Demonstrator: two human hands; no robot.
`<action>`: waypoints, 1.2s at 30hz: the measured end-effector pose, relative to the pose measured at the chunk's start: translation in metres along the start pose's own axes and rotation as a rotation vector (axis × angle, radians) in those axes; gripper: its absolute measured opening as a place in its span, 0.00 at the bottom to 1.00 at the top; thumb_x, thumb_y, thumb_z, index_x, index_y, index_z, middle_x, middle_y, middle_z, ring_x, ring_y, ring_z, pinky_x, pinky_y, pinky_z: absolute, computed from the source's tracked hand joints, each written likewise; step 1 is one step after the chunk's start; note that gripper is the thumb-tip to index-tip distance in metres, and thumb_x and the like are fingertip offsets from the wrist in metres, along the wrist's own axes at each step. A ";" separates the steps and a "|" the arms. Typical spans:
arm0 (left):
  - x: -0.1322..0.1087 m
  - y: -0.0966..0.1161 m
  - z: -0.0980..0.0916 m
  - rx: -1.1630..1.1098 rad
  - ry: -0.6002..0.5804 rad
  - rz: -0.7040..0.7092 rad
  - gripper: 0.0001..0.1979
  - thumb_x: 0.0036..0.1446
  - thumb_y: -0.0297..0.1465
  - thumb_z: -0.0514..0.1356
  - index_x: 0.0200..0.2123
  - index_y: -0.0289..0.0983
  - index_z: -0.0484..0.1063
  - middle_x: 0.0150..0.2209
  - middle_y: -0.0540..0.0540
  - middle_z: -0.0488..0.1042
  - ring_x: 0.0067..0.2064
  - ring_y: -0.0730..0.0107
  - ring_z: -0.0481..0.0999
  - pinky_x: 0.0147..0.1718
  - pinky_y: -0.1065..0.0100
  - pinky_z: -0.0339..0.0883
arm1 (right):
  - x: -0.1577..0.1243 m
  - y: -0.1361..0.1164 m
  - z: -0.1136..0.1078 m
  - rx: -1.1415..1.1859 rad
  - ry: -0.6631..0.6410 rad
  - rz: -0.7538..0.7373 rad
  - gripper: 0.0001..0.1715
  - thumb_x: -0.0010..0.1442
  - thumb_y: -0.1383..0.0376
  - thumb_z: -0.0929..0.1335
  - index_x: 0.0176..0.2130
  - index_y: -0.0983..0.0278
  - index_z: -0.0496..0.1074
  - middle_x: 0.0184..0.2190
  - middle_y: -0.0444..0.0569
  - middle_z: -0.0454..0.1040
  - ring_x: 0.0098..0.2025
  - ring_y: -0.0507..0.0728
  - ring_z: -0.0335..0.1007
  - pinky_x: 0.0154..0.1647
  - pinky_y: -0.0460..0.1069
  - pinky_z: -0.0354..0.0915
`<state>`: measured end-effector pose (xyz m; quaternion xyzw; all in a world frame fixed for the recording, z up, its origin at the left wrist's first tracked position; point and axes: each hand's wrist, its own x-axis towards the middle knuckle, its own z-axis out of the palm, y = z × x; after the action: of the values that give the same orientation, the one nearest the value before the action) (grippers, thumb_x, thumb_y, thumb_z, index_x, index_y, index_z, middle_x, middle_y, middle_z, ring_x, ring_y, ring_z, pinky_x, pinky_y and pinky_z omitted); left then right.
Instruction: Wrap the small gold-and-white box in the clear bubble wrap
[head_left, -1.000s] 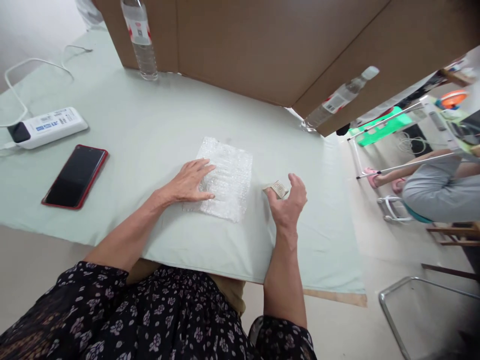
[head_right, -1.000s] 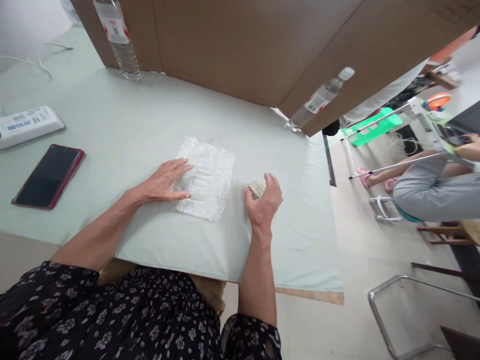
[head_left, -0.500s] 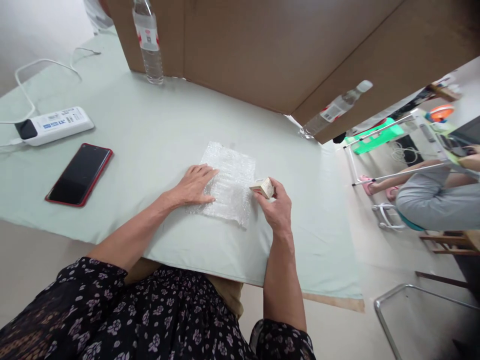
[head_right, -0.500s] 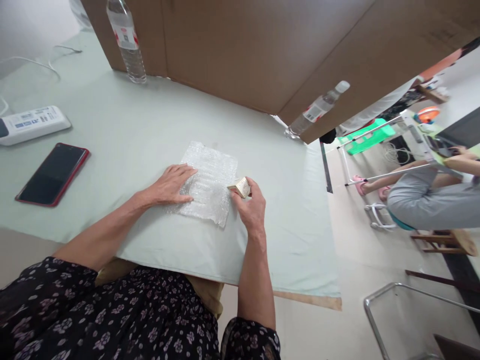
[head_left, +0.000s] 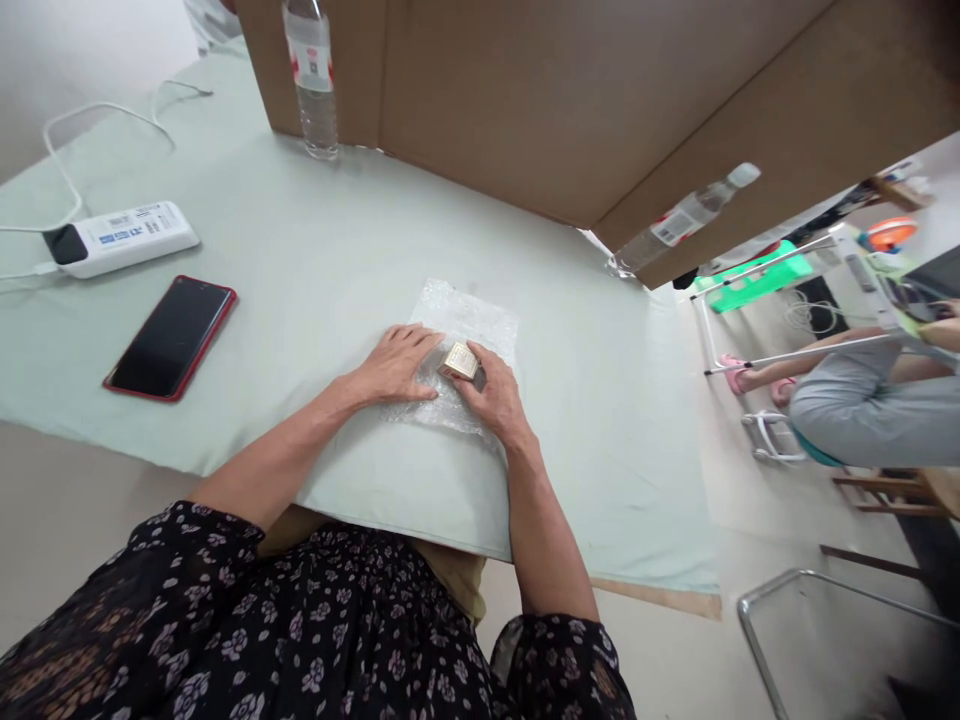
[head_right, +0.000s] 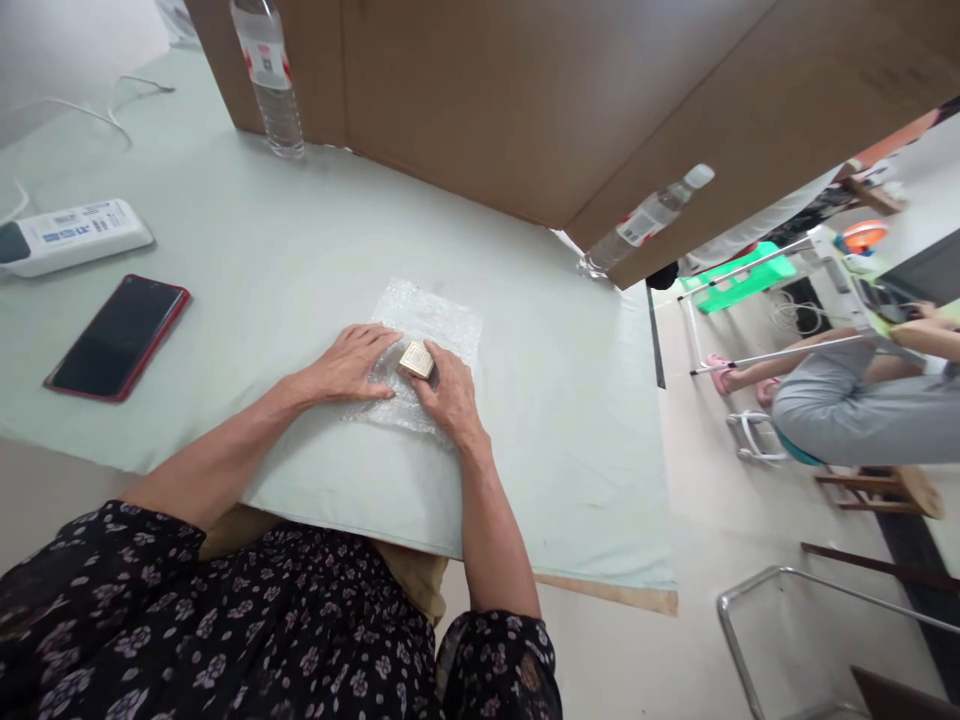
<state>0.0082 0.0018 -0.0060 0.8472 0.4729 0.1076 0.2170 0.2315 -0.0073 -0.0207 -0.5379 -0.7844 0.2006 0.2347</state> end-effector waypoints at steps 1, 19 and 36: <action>0.000 0.000 0.000 -0.004 0.000 0.000 0.42 0.55 0.47 0.63 0.69 0.39 0.53 0.70 0.37 0.59 0.72 0.46 0.54 0.68 0.50 0.47 | -0.001 0.002 -0.001 0.027 0.012 -0.010 0.33 0.61 0.58 0.69 0.63 0.62 0.65 0.61 0.58 0.73 0.62 0.66 0.69 0.64 0.63 0.64; -0.001 -0.003 0.000 -0.021 0.007 0.018 0.42 0.54 0.47 0.63 0.69 0.41 0.54 0.70 0.37 0.60 0.72 0.44 0.54 0.68 0.48 0.48 | -0.003 0.006 0.007 0.036 0.053 -0.021 0.32 0.64 0.56 0.68 0.64 0.61 0.65 0.61 0.57 0.73 0.61 0.66 0.70 0.63 0.63 0.64; 0.001 -0.009 -0.005 -0.063 0.003 -0.011 0.39 0.56 0.45 0.59 0.68 0.39 0.57 0.70 0.37 0.61 0.71 0.45 0.57 0.68 0.46 0.50 | -0.012 0.003 -0.015 0.138 0.066 0.047 0.41 0.60 0.57 0.70 0.68 0.59 0.59 0.62 0.57 0.71 0.57 0.65 0.73 0.59 0.64 0.69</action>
<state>0.0003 0.0080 -0.0056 0.8371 0.4744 0.1223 0.2434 0.2464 -0.0165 -0.0123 -0.5452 -0.7477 0.2418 0.2919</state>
